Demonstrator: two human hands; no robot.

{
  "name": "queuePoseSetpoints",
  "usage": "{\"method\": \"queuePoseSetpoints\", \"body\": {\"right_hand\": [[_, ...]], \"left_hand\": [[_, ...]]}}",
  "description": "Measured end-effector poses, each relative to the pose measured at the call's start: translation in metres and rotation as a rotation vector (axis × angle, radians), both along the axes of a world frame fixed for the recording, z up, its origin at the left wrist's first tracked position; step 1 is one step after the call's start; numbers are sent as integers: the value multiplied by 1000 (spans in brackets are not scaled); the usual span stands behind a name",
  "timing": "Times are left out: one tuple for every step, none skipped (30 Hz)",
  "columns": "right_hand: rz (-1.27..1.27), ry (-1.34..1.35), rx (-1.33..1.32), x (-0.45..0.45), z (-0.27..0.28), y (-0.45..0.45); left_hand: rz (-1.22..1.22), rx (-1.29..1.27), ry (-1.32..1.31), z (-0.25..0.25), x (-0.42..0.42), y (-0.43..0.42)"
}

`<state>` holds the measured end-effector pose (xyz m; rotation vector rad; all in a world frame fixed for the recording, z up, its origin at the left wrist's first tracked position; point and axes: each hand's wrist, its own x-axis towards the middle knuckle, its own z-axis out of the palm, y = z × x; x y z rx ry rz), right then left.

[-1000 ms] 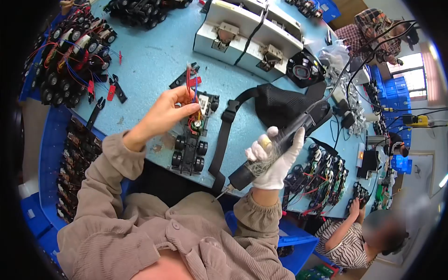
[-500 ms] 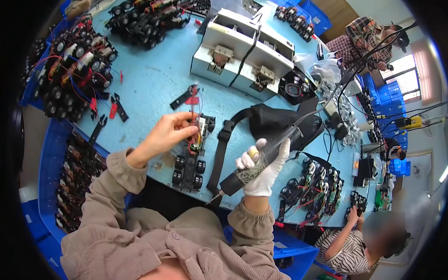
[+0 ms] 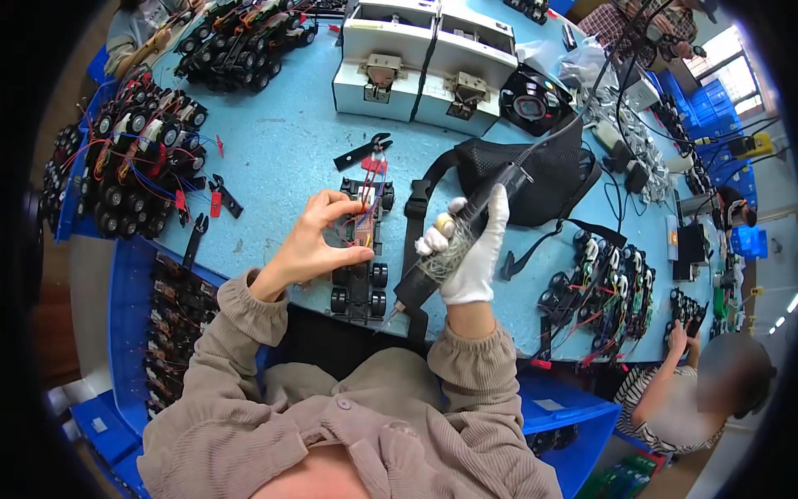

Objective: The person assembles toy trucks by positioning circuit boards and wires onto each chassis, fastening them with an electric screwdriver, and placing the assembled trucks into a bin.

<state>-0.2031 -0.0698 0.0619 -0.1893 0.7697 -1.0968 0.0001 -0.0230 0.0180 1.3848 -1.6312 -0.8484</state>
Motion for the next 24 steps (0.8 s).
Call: {"method": "queuePoseSetpoints", "body": {"right_hand": [[-3, -12, -7, -1, -1, -1], [-1, -23, -17, -1, -2, -2], [-35, -5, -12, 0, 0, -1], [-47, 19, -28, -1, 1, -2], [-58, 43, -46, -4, 1, -2], [-67, 67, -67, -6, 2, -3], [-120, 103, -75, -4, 9, -2], [-190, 136, -110, 0, 14, -2], [-183, 74, -188, -5, 15, -5], [-177, 14, -255, -9, 17, -6], [-218, -14, -292, -7, 22, -7], [-167, -72, -388, -12, 25, -11], [-133, -114, -491, -12, 28, -15], [-100, -157, -583, -11, 30, -18], [-112, -136, -629, -9, 32, -20], [-150, -76, -669, -4, 37, -21], [-128, -82, -719, -1, 39, -24], [-106, -86, -769, 2, 40, -27], [-108, -83, -786, 8, 42, -29], [-110, -79, -806, 16, 44, -30], [-112, -76, -825, 23, 44, -31], [-110, -53, -830, 27, 42, -34], [-108, -31, -837, 30, 39, -36], [-105, -8, -843, 33, 37, -39]], "left_hand": [[13, -40, -9, -5, -3, 2], [32, -83, -17, -11, -5, 3], [46, -124, 11, -16, -9, 4], [51, -143, -6, -15, -10, 5], [58, -164, -23, -13, -11, 6], [66, -186, -40, -13, -12, 7], [65, -183, -12, -15, -12, 7], [66, -188, 16, -17, -12, 7], [65, -187, 48, -20, -12, 6], [63, -182, 78, -22, -12, 7], [59, -176, 109, -23, -11, 7], [54, -173, 137, -25, -11, 7], [45, -193, 162, -28, -10, 6], [54, -177, 186, -30, -11, 6], [60, -156, 209, -30, -11, 7], [66, -145, 228, -29, -11, 6], [65, -169, 215, -29, -10, 6], [62, -172, 223, -29, -10, 6], [59, -173, 231, -29, -10, 6], [56, -176, 240, -30, -9, 6], [57, -169, 246, -31, -9, 6], [58, -165, 251, -31, -9, 6], [59, -164, 256, -31, -9, 5], [47, -152, 241, -31, -8, 5]]}}
